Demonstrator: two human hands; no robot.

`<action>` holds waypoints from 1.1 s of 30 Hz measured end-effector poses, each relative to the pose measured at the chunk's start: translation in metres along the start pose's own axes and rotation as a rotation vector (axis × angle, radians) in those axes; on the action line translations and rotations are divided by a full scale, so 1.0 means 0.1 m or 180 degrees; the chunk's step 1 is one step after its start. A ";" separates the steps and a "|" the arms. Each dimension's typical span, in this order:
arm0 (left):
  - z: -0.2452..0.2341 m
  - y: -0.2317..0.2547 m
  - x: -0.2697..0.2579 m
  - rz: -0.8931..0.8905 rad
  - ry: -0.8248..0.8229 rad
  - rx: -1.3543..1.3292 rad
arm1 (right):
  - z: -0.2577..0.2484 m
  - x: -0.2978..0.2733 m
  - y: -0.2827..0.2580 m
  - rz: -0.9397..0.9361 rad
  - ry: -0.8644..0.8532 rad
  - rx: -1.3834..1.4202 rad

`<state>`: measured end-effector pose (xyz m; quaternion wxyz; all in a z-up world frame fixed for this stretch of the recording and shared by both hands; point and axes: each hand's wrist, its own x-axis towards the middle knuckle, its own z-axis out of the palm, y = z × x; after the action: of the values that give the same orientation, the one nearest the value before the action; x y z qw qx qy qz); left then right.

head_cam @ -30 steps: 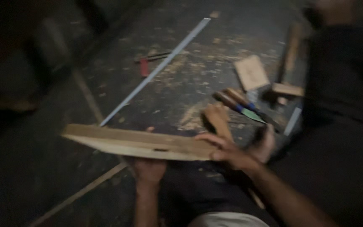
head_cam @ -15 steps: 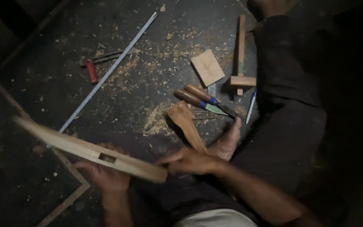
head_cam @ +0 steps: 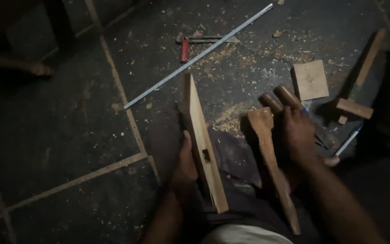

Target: The person works on a piece of wood by hand, using a chisel to carve out sections and smoothing the edges.

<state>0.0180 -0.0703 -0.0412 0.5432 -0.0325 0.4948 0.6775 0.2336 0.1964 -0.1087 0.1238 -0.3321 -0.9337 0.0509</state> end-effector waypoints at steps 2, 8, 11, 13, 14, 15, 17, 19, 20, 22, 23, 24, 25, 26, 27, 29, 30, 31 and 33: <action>-0.03 -0.20 0.06 -0.0251 0.0289 -0.0190 | -0.32 0.23 -0.06 0.0935 -0.1073 0.0268; 0.03 -0.69 -0.02 -0.0715 0.0538 -0.0245 | -1.85 -0.29 -0.23 0.1276 0.0109 0.2559; 0.09 -0.76 -0.06 -0.0963 0.0533 -0.0132 | -2.20 -0.57 -0.51 0.0801 0.0559 0.3936; 0.12 -0.80 -0.08 -0.0985 0.0411 -0.0069 | -2.23 -0.66 -0.71 0.0365 0.0710 0.4724; 0.13 -0.83 -0.07 -0.0944 0.0403 -0.0094 | -2.19 -0.67 -0.77 0.0183 0.0738 0.4810; 0.14 -0.84 -0.06 -0.0899 0.0389 -0.0117 | -2.14 -0.68 -0.82 -0.0005 0.0774 0.4890; 0.11 -0.86 -0.08 -0.0789 0.0283 -0.0100 | -2.03 -0.68 -0.89 0.0090 0.0709 0.4734; 0.07 -0.88 -0.10 -0.0791 0.0104 -0.0225 | -1.99 -0.71 -0.92 0.0036 0.0730 0.4504; 0.07 -0.88 -0.11 -0.0851 -0.0020 -0.0358 | -1.98 -0.71 -0.93 -0.0060 0.0780 0.4348; 0.09 -0.85 -0.12 -0.0926 -0.0024 -0.0411 | -1.95 -0.70 -0.98 -0.0150 0.0843 0.4413; 0.12 -0.83 -0.14 -0.0942 0.0113 -0.0350 | -1.95 -0.70 -1.01 -0.0146 0.0831 0.4639; 0.14 -0.81 -0.15 -0.0957 0.0249 -0.0288 | -1.95 -0.70 -1.02 -0.0143 0.0819 0.4866; 0.16 -0.80 -0.15 -0.0902 0.0189 -0.0321 | -1.96 -0.71 -1.02 -0.0126 0.0697 0.4748; 0.17 -0.80 -0.15 -0.0848 0.0128 -0.0355 | -1.98 -0.71 -1.01 -0.0109 0.0575 0.4629; 0.18 -0.80 -0.15 -0.0791 0.0069 -0.0390 | -1.99 -0.72 -1.00 -0.0096 0.0454 0.4510; 0.15 -0.82 -0.13 -0.0833 0.0078 -0.0408 | -1.97 -0.70 -1.02 -0.0005 0.0463 0.4769; 0.12 -0.83 -0.12 -0.0857 0.0083 -0.0414 | -1.96 -0.69 -1.02 0.0045 0.0471 0.4899; 0.10 -0.85 -0.12 -0.0856 0.0051 -0.0408 | -1.96 -0.70 -1.03 -0.0065 0.0520 0.4619; 0.07 -0.87 -0.11 -0.0844 -0.0015 -0.0402 | -1.93 -0.70 -1.06 -0.0286 0.0609 0.4054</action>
<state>0.0926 -0.0801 -0.0859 0.6260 -0.1300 0.4413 0.6296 0.2729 0.0730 0.0825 0.3814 -0.1573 -0.7185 0.5600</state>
